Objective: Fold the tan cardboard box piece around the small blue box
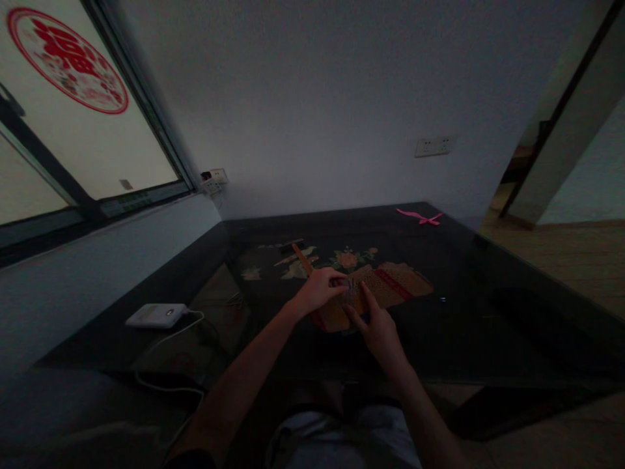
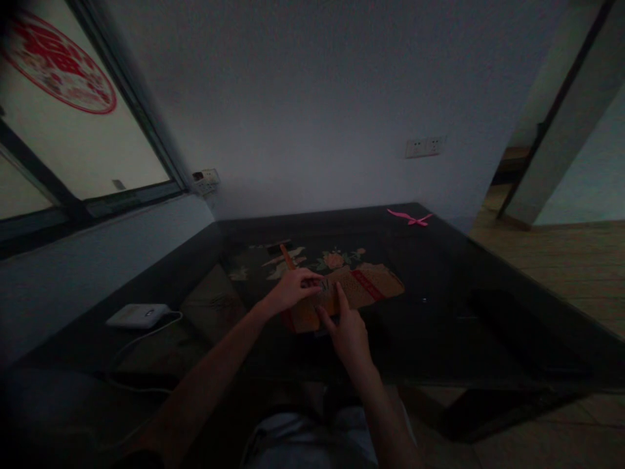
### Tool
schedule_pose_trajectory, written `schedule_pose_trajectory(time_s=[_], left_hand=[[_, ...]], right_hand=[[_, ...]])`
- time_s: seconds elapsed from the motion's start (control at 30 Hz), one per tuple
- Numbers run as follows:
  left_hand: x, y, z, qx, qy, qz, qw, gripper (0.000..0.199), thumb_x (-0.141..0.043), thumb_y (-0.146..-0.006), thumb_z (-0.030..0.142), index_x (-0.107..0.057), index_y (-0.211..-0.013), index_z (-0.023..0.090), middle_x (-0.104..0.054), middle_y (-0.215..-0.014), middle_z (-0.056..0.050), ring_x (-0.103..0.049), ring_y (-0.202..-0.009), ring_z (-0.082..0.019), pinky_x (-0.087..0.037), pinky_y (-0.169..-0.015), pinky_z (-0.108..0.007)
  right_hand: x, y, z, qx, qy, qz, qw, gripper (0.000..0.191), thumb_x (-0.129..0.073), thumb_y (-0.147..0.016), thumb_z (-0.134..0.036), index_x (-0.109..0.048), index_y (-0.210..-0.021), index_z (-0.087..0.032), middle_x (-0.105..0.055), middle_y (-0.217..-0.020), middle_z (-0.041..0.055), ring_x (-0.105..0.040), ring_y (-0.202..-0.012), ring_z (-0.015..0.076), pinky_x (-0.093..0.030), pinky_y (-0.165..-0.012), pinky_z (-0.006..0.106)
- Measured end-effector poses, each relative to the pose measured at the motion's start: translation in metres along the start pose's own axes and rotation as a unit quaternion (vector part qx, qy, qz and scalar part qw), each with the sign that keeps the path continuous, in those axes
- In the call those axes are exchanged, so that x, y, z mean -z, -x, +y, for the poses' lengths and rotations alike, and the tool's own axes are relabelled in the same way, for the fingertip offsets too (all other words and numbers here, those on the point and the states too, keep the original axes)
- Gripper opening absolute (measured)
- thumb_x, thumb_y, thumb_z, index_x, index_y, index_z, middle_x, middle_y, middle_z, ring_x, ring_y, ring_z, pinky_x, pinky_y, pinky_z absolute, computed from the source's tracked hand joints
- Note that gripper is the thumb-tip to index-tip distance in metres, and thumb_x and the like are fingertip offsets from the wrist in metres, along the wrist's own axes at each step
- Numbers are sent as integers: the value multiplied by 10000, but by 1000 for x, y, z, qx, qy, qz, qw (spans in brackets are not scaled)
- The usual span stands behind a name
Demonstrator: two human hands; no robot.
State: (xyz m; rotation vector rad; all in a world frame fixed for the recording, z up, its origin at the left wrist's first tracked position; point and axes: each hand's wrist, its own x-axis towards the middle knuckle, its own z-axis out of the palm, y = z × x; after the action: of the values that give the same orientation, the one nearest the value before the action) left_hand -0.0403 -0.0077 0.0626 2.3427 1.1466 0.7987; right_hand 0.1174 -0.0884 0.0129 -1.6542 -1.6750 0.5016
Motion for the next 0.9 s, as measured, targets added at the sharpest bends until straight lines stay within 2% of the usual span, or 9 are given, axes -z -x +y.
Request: schedule_pose_trajectory(time_s=[0.1, 0.23, 0.4, 0.6, 0.7, 0.8, 0.9], left_hand=[[-14, -12, -1, -4, -5, -4, 1000, 208, -634, -770, 246, -703, -936, 142, -682, -841, -71, -618, -773, -168, -469, -709, -269], [-15, -13, -1, -44, 2, 8, 999, 157, -603, -807, 252, -714, -874, 163, -692, -864, -61, -622, -828, -170, -459, -767, -272], [-18, -10, 4, -41, -7, 46, 998, 144, -600, -812, 247, -713, -802, 158, -682, -797, -63, -623, -788, -172, -461, -744, -277], [-17, -11, 13, 2, 105, 153, 983, 181, -619, -797, 312, -690, -748, 153, -671, -760, -63, -625, -734, -167, -480, -682, -267], [-9, -4, 13, 11, 144, 181, 973, 226, -596, -809, 349, -679, -754, 146, -674, -768, -69, -631, -719, -166, -494, -673, -266], [7, 17, -5, 30, 130, 201, 970, 248, -575, -816, 379, -676, -803, 153, -687, -810, -74, -640, -728, -170, -506, -690, -274], [32, 52, -42, 88, 39, 221, 970, 251, -536, -841, 374, -673, -850, 165, -698, -820, -61, -647, -749, -181, -504, -740, -291]], right_hand=[[-3, -1, 3, 10, -1, 5, 1000, 678, -460, -860, -489, -306, -1436, -165, -670, -997, 147, -634, -933, 273, -461, -734, 323], [-3, 0, 2, 12, 18, 15, 1000, 663, -462, -865, -480, -325, -1429, -159, -681, -968, 151, -646, -889, 268, -455, -727, 316], [2, 1, -5, -3, 15, -1, 1000, 656, -453, -871, -472, -316, -1432, -160, -667, -1028, 161, -628, -960, 280, -446, -767, 321], [2, -1, -3, 8, 32, 4, 999, 664, -467, -863, -475, -326, -1426, -152, -676, -997, 164, -640, -926, 284, -450, -743, 323], [0, -2, -1, 12, 40, 7, 999, 671, -457, -862, -495, -329, -1425, -154, -688, -945, 156, -655, -859, 274, -455, -699, 313], [0, -2, 1, 8, 51, 5, 999, 681, -440, -865, -509, -312, -1435, -159, -688, -928, 150, -658, -815, 271, -459, -686, 321], [-1, -2, 3, 6, 54, 3, 999, 706, -431, -858, -536, -298, -1441, -160, -681, -934, 147, -651, -830, 274, -461, -694, 330]])
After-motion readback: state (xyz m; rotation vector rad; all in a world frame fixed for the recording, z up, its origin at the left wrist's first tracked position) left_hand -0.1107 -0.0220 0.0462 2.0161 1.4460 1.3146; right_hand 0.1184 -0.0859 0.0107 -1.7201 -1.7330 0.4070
